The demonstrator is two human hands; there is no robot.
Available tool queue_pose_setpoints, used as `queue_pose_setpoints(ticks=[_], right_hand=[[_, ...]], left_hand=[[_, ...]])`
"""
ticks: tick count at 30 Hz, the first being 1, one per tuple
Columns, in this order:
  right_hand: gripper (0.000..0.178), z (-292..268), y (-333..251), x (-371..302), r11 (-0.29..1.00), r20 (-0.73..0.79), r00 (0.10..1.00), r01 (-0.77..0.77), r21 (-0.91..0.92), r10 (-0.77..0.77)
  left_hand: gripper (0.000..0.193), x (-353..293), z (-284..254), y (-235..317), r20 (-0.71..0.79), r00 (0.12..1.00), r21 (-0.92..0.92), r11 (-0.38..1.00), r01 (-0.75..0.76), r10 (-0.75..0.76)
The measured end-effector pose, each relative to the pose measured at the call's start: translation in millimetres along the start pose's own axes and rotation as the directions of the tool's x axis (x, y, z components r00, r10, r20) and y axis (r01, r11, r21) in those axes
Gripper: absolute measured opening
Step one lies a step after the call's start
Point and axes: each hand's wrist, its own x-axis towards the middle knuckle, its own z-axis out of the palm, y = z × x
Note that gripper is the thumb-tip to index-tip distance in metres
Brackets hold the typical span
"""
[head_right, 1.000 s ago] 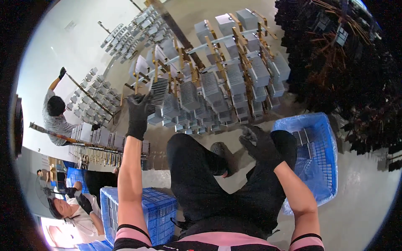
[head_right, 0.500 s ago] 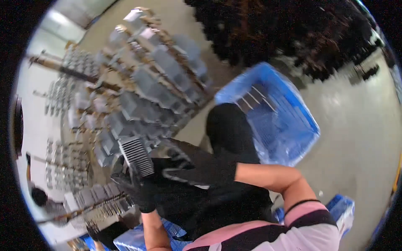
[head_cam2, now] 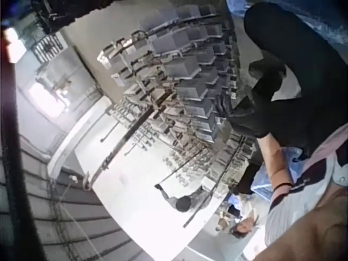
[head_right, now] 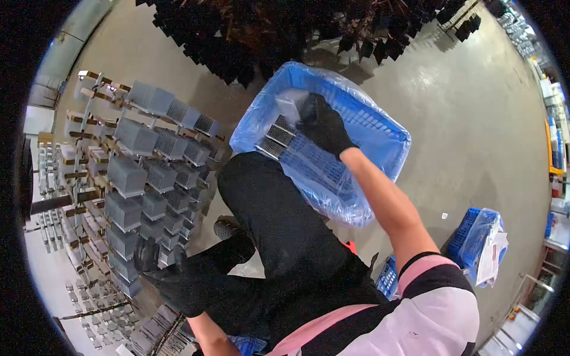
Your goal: Picking small metal components from a storage rack and placing them into a plastic bin.
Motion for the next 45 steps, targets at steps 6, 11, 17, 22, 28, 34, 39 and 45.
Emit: queue_pose_setpoints(ticks=[6, 11, 17, 22, 28, 34, 39, 45], right_hand=[[0.062, 91.3, 143.4, 11.7, 0.87, 0.192, 0.974, -0.007, -0.492, 0.117], [0.06, 127.5, 188.6, 35.1, 0.711, 0.144, 0.988, 0.062, -0.7, 0.056], [0.036, 143.6, 174.6, 46.1, 0.748, 0.129, 0.975, -0.05, -0.662, 0.179], [0.045, 103.8, 194.7, 41.0, 0.665, 0.043, 0.997, 0.075, -0.743, -0.065], [0.042, 35.2, 7.0, 34.3, 0.792, -0.087, 0.859, 0.421, -0.442, -0.505], [0.034, -3.9, -128.9, -85.2, 0.615, 0.521, 0.491, 0.784, 0.084, -0.698], [0.035, -19.6, -157.1, -77.9, 0.505, 0.821, 0.246, 0.861, 0.058, -0.515], [0.053, -24.9, -230.3, -123.2, -0.05, 0.603, 0.438, 0.781, -0.622, -0.667]], left_hand=[[0.044, -30.2, 12.3, -27.6, 0.143, 0.965, 0.195, 0.962, 0.191, -0.22], [0.042, -32.1, 32.1, -31.7, 0.17, 0.968, 0.146, 0.976, 0.16, -0.184], [0.047, -43.6, 38.4, -42.7, 0.2, 0.959, 0.071, 0.979, 0.191, -0.202], [0.043, -39.2, 48.0, -34.6, 0.245, 0.942, 0.018, 0.972, 0.232, -0.23], [0.031, -44.4, 36.5, -47.4, 0.185, 0.954, -0.008, 0.971, 0.24, -0.234], [0.036, -48.8, 37.6, -39.7, 0.193, 0.915, -0.119, 0.918, 0.379, -0.353], [0.04, -34.0, 10.4, -37.6, 0.125, 0.992, 0.015, 1.0, 0.004, -0.005], [0.041, -42.3, -38.1, -28.4, 0.29, 0.877, 0.155, 0.923, 0.352, -0.383]])
